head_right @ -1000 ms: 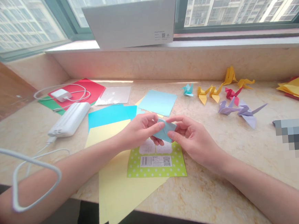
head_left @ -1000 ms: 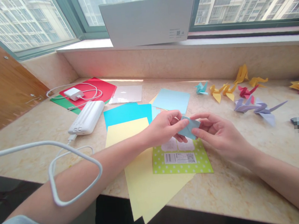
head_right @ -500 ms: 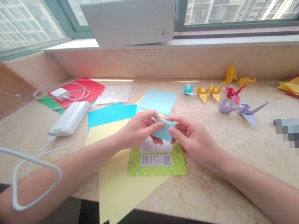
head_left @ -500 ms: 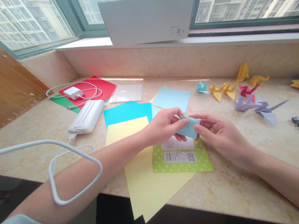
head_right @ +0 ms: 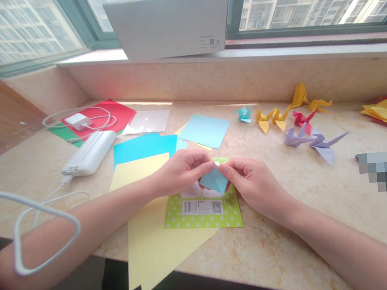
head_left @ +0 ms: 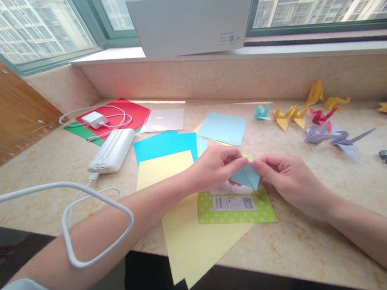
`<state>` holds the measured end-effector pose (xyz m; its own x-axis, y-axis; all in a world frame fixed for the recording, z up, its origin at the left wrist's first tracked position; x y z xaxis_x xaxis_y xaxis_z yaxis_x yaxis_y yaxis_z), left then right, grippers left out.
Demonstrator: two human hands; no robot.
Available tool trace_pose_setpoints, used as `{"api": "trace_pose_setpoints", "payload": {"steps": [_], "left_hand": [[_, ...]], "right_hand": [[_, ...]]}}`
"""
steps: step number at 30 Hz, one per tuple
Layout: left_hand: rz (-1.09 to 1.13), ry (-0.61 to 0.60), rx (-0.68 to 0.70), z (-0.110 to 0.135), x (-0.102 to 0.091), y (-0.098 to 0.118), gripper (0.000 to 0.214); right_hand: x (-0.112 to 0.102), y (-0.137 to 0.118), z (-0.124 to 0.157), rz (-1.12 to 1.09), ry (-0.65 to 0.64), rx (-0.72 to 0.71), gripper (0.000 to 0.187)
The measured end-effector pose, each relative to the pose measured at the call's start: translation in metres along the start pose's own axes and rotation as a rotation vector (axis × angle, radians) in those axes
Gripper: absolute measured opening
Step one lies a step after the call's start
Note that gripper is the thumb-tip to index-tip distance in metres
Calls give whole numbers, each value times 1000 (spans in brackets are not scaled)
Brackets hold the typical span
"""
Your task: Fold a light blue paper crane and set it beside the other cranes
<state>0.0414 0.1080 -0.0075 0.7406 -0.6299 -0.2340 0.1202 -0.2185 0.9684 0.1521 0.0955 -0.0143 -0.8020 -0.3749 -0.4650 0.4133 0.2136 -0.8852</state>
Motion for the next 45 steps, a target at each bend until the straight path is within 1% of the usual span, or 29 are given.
{"api": "trace_pose_setpoints", "payload": {"steps": [4, 9, 13, 15, 16, 19, 21, 23, 25, 26, 30, 34, 35, 37, 38, 42, 45], "left_hand": [[-43, 7, 67, 0, -3, 8, 29], [-60, -17, 62, 0, -2, 11, 30], [16, -4, -5, 0, -1, 2, 27], [43, 17, -20, 0, -2, -1, 22], [52, 24, -15, 0, -2, -1, 21], [61, 4, 41, 0, 0, 5, 29], [-12, -23, 90, 1, 2, 10, 32], [-126, -32, 130, 2, 4, 15, 43], [-213, -18, 155, 3, 4, 17, 56], [-239, -3, 161, 2, 3, 17, 58], [-291, 75, 135, 0, -6, 11, 49], [-191, 137, 77, -1, -15, 2, 47], [-147, 138, 63, -2, -15, 1, 47], [-60, 123, 37, -2, -13, -1, 51], [-22, 111, 26, -2, -11, -2, 53], [81, 62, -19, -2, -3, -6, 62], [116, 43, -22, -2, 0, -8, 61]], "right_hand": [[-4, -7, 2, 71, 31, -44, 37], [-4, -9, 6, 80, 35, -63, 36], [-3, -5, 5, 62, 38, -34, 38], [-4, -3, 4, 49, 56, -15, 38], [-5, -2, 3, 37, 64, -6, 38], [-10, 0, 1, -15, 93, 13, 36], [-15, 1, 0, -48, 115, 21, 36], [-18, 4, -1, -75, 127, 29, 36], [-20, 6, -2, -94, 127, 34, 35], [-20, 7, -3, -100, 127, 31, 35], [-15, 1, -4, -102, 94, -32, 41], [-7, -3, -4, -165, 52, -78, 37], [-5, -3, -4, -201, 45, -79, 40], [-3, -1, -4, -278, 41, -81, 51], [-2, -1, -4, -308, 45, -82, 54], [-2, 1, -3, -368, 62, -93, 52], [-1, 0, -3, -389, 53, -122, 50]]}}
Point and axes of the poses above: each hand's wrist, its own z-axis away from the middle knuckle, its own x-axis out of the palm, y = z × x, the point moved 10 cm from there along -z, towards the middle knuckle, and after that the axes turned 6 degrees about -y, right-handed, at the moved point
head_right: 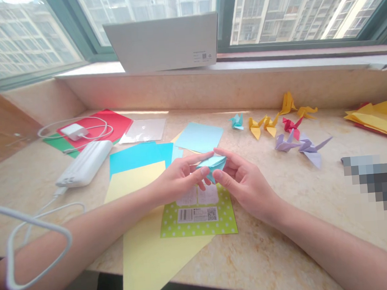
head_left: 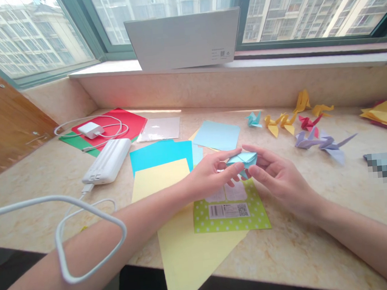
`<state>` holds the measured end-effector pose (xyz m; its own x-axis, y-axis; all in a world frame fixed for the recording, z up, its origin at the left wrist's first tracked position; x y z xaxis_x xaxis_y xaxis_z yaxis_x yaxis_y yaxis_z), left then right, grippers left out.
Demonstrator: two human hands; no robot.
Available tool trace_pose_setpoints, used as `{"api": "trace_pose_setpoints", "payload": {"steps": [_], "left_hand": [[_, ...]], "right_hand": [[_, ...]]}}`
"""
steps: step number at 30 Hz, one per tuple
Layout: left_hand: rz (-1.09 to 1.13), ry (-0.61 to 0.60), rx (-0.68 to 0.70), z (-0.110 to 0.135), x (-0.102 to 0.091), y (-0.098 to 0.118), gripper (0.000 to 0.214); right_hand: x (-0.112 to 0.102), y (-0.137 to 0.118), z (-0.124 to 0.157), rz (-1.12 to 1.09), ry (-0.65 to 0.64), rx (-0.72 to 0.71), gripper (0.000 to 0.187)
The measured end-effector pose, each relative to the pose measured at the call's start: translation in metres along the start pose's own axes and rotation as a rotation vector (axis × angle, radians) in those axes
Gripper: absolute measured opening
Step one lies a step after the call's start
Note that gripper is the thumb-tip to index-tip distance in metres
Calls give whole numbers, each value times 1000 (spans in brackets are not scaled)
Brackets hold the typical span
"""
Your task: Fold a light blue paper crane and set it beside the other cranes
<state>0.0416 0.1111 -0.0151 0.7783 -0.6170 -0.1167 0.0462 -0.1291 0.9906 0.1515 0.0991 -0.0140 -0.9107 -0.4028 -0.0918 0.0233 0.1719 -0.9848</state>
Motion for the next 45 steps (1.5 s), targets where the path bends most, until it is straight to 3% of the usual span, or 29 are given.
{"api": "trace_pose_setpoints", "payload": {"steps": [5, 9, 14, 17, 20, 26, 32, 38, 45], "left_hand": [[-54, 3, 50, 0, 0, 3, 51], [-134, -11, 63, 0, 2, 3, 49], [-516, 65, 255, 6, 2, 21, 40], [-702, 89, 344, 12, 9, 30, 43], [-762, 99, 317, 16, 14, 31, 50], [-700, 179, 295, 23, 14, 36, 63], [-660, 220, 291, 25, 11, 37, 67], [-518, 195, 326, 24, 5, 36, 60], [-324, 113, 251, 17, 2, 32, 63]], "right_hand": [[4, 2, 0, -1, -42, -10, 52], [0, 2, 0, 0, 17, 3, 46], [-7, 9, 1, -9, 117, 71, 44], [-8, 9, 2, 152, 130, 72, 39], [-7, -9, 5, 441, 179, -70, 38], [7, -41, 16, 714, 209, -347, 45], [18, -53, 25, 793, 200, -477, 46], [10, -59, 29, 723, 254, -496, 44], [5, -60, 28, 574, 160, -574, 48]]}}
Point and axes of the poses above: each hand's wrist, its own z-axis away from the middle knuckle, its own x-axis out of the palm, y = z × x, the point moved 10 cm from there along -z, towards the middle knuckle, and after that the axes turned 6 degrees about -y, right-handed, at the moved point
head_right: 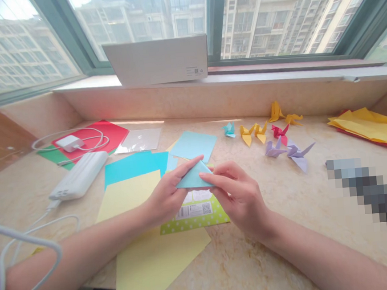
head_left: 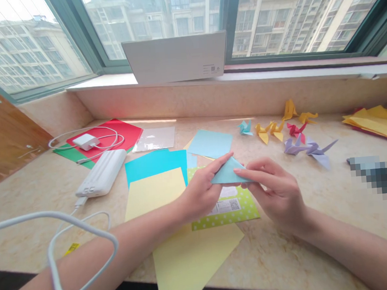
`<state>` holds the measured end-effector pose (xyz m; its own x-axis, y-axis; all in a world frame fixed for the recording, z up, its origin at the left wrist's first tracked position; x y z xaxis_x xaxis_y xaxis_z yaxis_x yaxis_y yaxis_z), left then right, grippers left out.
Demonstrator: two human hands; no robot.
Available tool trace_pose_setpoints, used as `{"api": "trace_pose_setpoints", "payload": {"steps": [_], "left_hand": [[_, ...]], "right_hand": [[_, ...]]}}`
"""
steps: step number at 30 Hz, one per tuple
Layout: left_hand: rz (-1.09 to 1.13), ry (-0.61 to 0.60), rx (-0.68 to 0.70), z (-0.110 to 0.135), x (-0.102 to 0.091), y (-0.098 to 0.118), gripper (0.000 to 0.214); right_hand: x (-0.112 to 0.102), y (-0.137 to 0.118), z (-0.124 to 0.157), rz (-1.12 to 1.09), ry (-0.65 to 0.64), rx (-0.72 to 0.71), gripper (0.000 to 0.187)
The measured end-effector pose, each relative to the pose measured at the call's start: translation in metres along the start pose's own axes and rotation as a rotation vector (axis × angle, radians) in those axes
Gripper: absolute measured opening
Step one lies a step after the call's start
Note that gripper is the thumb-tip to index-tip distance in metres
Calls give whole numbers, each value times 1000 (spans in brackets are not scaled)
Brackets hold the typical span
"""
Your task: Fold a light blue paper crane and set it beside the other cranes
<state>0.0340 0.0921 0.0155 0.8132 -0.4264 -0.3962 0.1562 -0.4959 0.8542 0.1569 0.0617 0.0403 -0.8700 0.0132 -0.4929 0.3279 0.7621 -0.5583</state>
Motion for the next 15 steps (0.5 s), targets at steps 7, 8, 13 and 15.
{"api": "trace_pose_setpoints", "payload": {"steps": [7, 8, 13, 15], "left_hand": [[129, -12, 3, -4, 0, 1, 53], [135, -3, -19, -4, 0, -2, 55], [214, 18, -111, -2, 1, -16, 60], [261, 4, -83, -3, 3, -11, 61]], "right_hand": [[1, 14, -3, -5, -20, 21, 43], [2, 14, -4, 9, -26, 20, 43], [8, 16, -6, 31, -66, 69, 37], [8, 20, -5, 19, -62, 120, 32]]}}
Point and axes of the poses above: each hand's wrist, its own z-axis away from the middle knuckle, its own x-axis out of the palm, y = z × x, the point moved 10 cm from there along -z, towards the middle knuckle, and after that the axes turned 6 degrees about -y, right-handed, at the moved point
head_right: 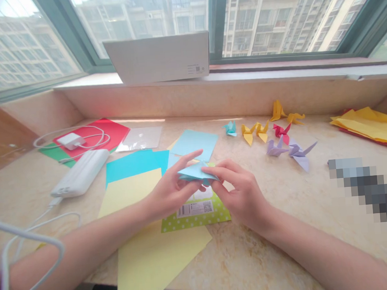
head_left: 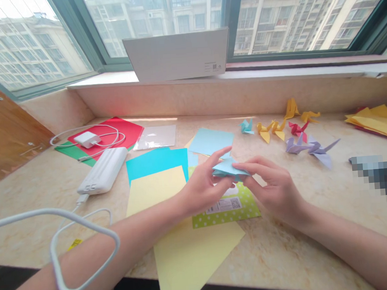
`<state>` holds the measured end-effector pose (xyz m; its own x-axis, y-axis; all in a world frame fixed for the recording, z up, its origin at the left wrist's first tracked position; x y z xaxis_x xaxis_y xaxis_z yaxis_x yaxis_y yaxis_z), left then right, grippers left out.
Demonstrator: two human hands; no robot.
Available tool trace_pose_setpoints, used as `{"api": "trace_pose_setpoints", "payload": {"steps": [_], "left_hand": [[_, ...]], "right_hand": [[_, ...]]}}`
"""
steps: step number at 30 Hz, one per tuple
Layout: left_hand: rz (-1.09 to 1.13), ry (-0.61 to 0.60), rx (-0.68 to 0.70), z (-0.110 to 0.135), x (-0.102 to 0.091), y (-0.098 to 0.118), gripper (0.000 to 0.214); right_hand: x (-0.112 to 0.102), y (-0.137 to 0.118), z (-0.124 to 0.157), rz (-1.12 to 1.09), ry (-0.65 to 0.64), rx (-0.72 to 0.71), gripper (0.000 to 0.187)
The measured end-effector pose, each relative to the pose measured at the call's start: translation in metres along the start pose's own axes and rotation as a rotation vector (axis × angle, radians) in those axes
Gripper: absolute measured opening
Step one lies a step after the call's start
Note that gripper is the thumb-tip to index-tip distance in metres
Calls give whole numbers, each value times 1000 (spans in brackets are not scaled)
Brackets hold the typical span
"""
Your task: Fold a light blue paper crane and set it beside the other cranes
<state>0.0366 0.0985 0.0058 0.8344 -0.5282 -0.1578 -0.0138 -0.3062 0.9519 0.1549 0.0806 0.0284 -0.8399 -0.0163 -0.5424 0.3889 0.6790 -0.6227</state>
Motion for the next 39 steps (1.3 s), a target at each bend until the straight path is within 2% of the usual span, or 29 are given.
{"api": "trace_pose_setpoints", "payload": {"steps": [3, 8, 14, 17, 22, 26, 31, 36, 39], "left_hand": [[14, -19, 6, 0, 3, 5, 55], [-1, 29, -46, 0, -2, 2, 46], [10, 38, -71, -1, -5, -4, 46], [93, 10, -39, -1, -4, -2, 44], [115, -39, 0, -1, 0, 2, 45], [45, -59, -13, -2, 1, -2, 43], [-95, 17, -80, -5, -9, -5, 22], [-53, 32, -105, -8, -15, -3, 10], [-47, 23, -125, -8, -14, -9, 7]], "right_hand": [[0, 11, 2, -44, 10, 97, 28], [6, 29, 7, -164, -5, 231, 25], [13, 29, 7, -344, -50, 297, 22], [12, 28, 5, -338, -63, 338, 17], [12, 31, 7, -294, -84, 395, 22], [19, 29, 7, -288, -147, 372, 24], [30, 29, 7, -299, -261, 334, 30], [30, 29, 6, -494, -220, 322, 40], [30, 33, 9, -506, -192, 333, 43]]}}
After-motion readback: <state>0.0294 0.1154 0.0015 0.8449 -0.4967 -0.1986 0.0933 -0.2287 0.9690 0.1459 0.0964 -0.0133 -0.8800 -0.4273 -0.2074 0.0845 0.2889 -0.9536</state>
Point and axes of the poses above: each hand's wrist, its own z-axis away from the middle knuckle, its own x-axis out of the palm, y = z × x, the point moved 10 cm from there along -z, towards the middle knuckle, and after that the axes turned 6 degrees about -y, right-handed, at the moved point
